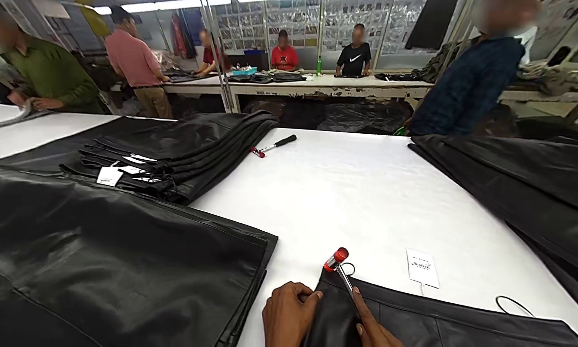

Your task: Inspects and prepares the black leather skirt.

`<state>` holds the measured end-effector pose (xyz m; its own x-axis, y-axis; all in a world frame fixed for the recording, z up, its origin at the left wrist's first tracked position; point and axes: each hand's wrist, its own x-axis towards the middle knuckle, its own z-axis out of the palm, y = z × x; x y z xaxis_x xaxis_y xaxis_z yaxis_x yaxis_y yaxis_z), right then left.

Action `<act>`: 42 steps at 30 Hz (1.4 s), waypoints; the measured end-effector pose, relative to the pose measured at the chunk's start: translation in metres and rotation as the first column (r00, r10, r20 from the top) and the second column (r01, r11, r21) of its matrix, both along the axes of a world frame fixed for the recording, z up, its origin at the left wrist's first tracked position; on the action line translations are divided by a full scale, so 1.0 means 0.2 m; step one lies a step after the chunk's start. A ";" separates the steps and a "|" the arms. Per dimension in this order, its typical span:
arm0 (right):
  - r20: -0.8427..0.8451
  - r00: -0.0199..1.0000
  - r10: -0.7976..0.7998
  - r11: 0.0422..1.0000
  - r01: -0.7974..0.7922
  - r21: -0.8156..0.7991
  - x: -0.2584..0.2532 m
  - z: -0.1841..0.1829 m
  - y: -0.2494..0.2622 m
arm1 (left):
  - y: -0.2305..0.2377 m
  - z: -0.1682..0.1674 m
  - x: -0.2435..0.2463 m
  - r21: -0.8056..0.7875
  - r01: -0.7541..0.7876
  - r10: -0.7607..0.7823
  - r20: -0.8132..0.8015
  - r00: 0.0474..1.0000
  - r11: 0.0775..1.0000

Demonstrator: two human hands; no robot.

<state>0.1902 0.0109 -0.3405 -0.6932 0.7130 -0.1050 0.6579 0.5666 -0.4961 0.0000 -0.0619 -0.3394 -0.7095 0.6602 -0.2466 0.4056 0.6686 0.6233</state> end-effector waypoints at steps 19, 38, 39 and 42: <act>-0.351 0.934 0.068 0.982 -0.001 0.190 0.10 0.18 -0.13 | 0.03 0.08 0.01 -0.150 -0.108 0.115 0.042 0.992 0.983; -0.258 0.966 0.033 0.967 0.034 0.253 0.00 0.14 -0.21 | 0.03 0.09 -0.01 -0.144 -0.093 0.104 0.068 0.992 0.985; -0.126 0.992 0.026 0.982 -0.002 0.190 0.00 0.10 -0.20 | 0.03 0.09 -0.01 -0.149 -0.093 0.103 0.063 0.993 0.985; -0.151 0.987 0.056 0.992 -0.038 0.120 0.00 0.16 -0.16 | 0.04 0.10 -0.01 -0.142 -0.092 0.101 0.059 0.993 0.986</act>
<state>0.1897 -0.0213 -0.3081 -0.7275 0.6806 0.0872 0.5505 0.6548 -0.5178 -0.0026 -0.0547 -0.3201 -0.7472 0.5455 -0.3796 0.2959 0.7845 0.5450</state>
